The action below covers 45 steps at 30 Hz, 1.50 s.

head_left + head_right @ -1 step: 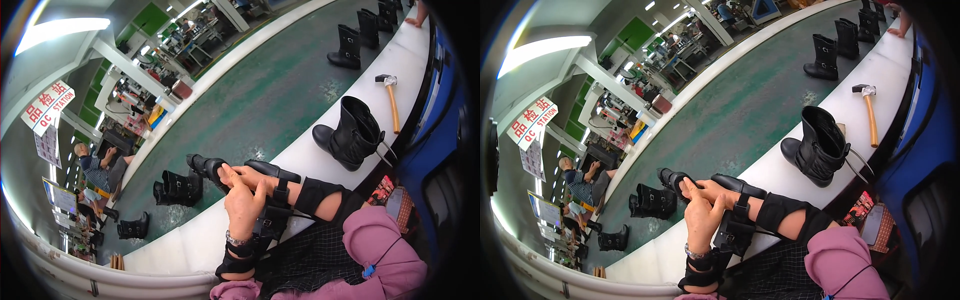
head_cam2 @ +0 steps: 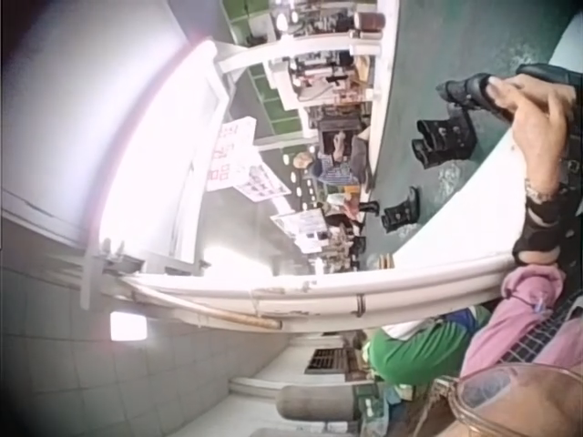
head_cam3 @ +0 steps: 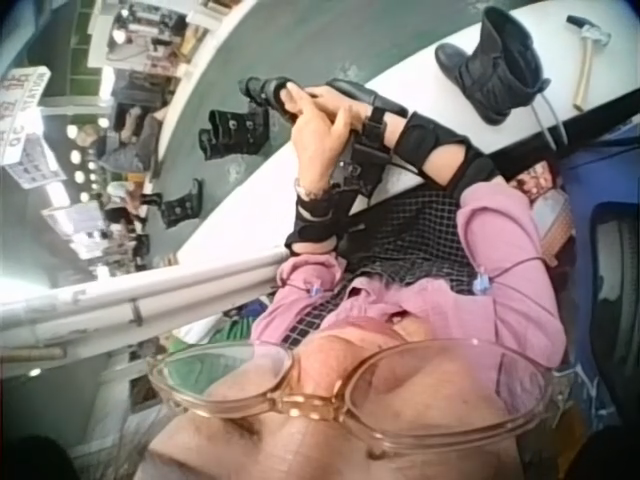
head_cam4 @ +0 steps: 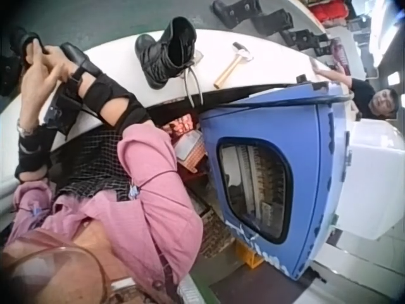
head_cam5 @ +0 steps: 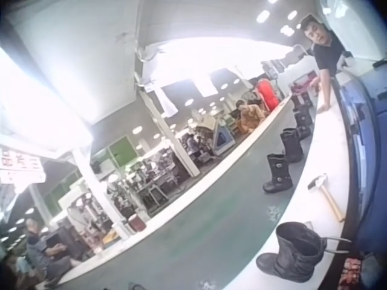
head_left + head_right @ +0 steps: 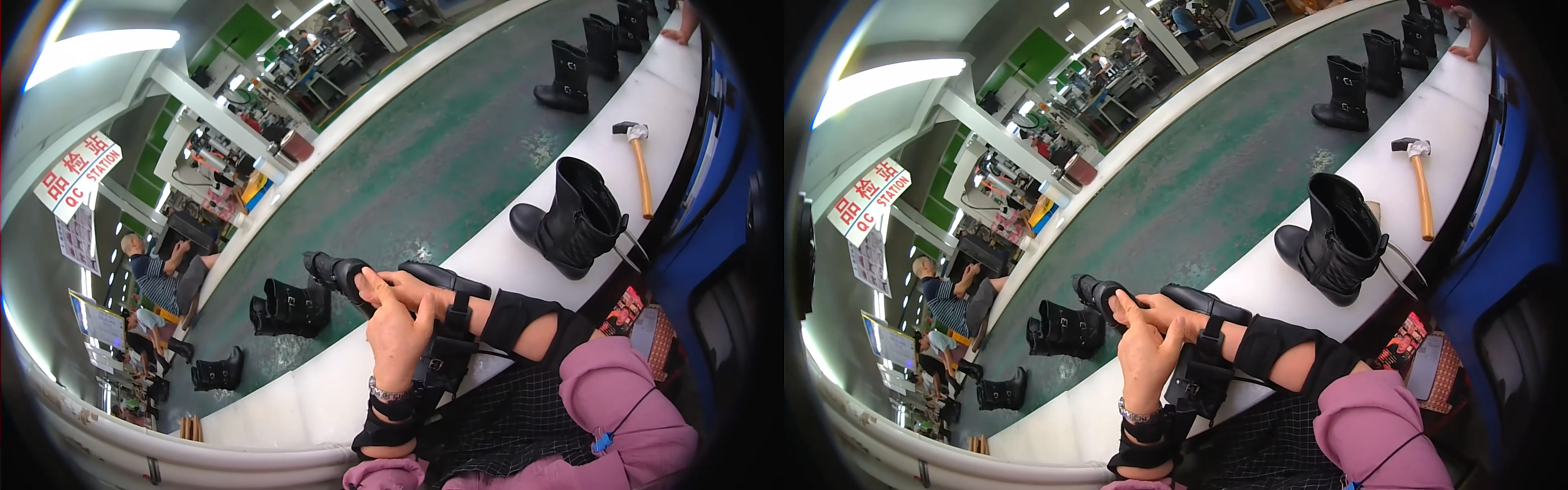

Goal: Performing quality control inspections and adjustments on black boots at a factory conveyor belt.

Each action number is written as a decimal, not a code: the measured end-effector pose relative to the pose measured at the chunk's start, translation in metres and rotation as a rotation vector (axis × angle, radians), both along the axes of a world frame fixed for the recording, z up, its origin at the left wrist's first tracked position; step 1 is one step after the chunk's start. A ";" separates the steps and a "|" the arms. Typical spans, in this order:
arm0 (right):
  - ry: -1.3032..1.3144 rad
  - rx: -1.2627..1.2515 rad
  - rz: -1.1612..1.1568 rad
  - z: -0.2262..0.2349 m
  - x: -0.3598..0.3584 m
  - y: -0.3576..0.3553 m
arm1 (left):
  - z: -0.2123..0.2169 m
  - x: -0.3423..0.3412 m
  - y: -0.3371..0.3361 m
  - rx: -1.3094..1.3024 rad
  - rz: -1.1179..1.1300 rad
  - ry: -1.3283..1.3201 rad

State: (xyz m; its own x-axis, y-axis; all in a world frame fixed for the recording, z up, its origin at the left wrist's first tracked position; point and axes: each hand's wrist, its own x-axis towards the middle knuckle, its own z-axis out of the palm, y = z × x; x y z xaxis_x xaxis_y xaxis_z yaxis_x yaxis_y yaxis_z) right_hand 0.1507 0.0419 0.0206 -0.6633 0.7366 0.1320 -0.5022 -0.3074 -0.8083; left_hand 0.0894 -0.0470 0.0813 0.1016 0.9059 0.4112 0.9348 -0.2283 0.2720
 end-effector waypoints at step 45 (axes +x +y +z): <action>-0.077 1.067 -0.524 -0.024 0.004 0.009 | -0.005 -0.002 0.018 -0.043 -0.199 -0.443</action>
